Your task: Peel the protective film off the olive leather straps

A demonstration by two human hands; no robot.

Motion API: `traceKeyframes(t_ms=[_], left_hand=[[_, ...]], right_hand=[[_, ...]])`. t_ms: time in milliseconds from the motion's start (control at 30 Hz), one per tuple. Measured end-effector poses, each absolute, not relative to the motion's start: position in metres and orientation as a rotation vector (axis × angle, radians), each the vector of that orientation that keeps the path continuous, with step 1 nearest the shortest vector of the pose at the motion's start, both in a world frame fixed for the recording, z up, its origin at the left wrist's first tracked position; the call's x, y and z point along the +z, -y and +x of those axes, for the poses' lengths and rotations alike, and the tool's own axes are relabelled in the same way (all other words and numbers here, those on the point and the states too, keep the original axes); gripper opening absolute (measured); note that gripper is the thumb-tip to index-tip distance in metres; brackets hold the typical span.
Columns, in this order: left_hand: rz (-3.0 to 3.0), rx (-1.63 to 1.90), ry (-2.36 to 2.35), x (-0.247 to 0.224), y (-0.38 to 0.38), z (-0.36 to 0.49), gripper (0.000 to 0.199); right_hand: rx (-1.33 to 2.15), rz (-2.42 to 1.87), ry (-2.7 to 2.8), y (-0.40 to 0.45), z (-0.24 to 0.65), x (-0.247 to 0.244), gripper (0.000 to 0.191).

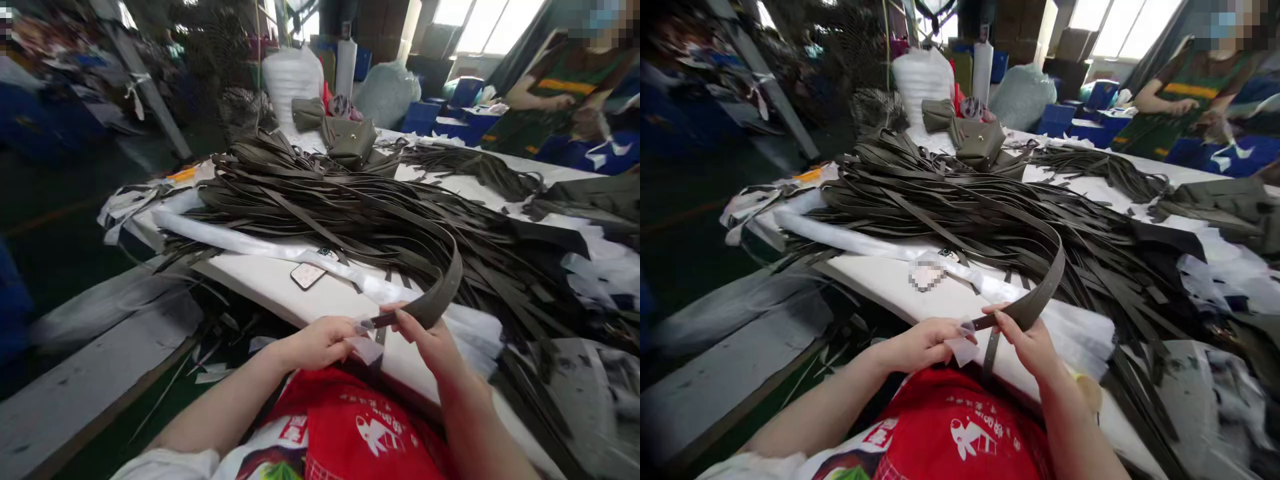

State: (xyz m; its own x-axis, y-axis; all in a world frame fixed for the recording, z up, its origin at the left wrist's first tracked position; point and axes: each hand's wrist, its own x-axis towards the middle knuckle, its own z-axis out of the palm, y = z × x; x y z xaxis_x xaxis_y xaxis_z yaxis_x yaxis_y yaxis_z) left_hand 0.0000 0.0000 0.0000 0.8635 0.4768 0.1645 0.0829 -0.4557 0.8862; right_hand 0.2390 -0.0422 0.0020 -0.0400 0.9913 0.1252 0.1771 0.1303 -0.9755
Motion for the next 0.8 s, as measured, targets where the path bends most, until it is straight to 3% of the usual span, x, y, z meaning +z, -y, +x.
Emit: traceKeyframes(t_ms=[200, 433, 800], left_hand=[[1.970, 0.412, -0.570, -0.003, -0.001, 0.005, 0.026], [1.975, 0.429, -0.489, -0.003, -0.001, 0.004, 0.026], [1.963, 0.412, -0.466, -0.005, -0.005, 0.003, 0.026]], right_hand=[[0.938, -1.090, 1.160, 0.043, 0.251, -0.004, 0.023], [0.944, -1.181, 1.337, 0.038, 0.246, -0.006, 0.026], [1.242, -1.281, 1.430, 0.028, 0.240, -0.001, 0.043]])
